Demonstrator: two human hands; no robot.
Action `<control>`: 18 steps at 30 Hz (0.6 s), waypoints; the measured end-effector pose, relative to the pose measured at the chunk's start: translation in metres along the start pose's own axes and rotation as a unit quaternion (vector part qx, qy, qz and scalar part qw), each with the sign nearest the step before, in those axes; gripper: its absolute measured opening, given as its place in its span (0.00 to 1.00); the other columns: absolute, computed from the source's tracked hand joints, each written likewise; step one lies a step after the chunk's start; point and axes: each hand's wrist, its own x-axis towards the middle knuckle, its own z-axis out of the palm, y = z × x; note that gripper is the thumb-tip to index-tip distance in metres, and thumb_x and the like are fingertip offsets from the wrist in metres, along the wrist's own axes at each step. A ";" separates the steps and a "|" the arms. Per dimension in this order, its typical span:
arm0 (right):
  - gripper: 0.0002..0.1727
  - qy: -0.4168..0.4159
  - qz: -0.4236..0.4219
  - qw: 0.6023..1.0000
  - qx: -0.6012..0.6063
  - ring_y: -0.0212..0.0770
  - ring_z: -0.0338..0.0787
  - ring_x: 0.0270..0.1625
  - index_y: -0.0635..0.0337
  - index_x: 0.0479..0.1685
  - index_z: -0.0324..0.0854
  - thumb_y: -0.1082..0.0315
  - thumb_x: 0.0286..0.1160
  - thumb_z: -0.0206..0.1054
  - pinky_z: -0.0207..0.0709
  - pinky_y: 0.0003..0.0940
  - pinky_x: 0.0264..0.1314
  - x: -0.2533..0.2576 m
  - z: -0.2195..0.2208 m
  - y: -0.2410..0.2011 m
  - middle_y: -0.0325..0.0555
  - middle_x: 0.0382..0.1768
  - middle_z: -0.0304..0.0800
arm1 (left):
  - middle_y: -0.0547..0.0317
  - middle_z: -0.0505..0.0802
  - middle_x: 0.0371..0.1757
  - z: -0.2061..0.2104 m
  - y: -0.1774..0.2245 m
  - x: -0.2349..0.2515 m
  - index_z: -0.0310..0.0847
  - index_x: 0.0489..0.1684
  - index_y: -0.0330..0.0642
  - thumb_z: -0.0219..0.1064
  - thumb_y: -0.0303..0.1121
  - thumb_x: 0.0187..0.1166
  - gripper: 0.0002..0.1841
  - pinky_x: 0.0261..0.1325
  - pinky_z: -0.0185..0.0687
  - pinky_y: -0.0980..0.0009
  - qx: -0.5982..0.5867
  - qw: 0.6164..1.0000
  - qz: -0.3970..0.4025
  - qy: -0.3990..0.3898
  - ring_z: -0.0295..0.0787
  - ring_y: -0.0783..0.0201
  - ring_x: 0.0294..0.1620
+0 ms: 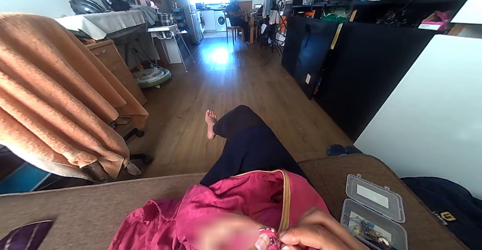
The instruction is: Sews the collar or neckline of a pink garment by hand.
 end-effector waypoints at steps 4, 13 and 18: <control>0.04 0.001 -0.001 1.000 -0.002 0.29 0.85 0.44 0.64 0.41 0.87 0.73 0.77 0.70 0.78 0.15 0.49 0.000 0.000 -0.001 0.47 0.37 0.85 | 0.72 0.97 0.42 -0.001 0.000 0.000 0.92 0.48 0.46 0.67 0.30 0.84 0.07 0.48 0.86 0.82 0.013 1.000 0.002 -0.002 0.91 0.83 0.42; 0.04 0.000 -0.006 1.000 -0.005 0.29 0.85 0.45 0.64 0.40 0.87 0.72 0.78 0.70 0.79 0.16 0.51 0.001 -0.001 -0.001 0.46 0.37 0.85 | 0.72 0.97 0.42 -0.001 0.000 0.000 0.92 0.47 0.45 0.67 0.28 0.83 0.06 0.48 0.85 0.83 0.029 0.999 0.012 -0.005 0.90 0.84 0.42; 0.04 -0.003 -0.006 1.000 -0.006 0.30 0.85 0.45 0.64 0.40 0.87 0.72 0.78 0.69 0.78 0.16 0.51 0.000 -0.001 0.000 0.47 0.37 0.85 | 0.71 0.97 0.41 -0.001 0.000 0.000 0.92 0.47 0.45 0.67 0.29 0.83 0.06 0.48 0.85 0.83 0.029 0.999 0.015 -0.003 0.90 0.83 0.42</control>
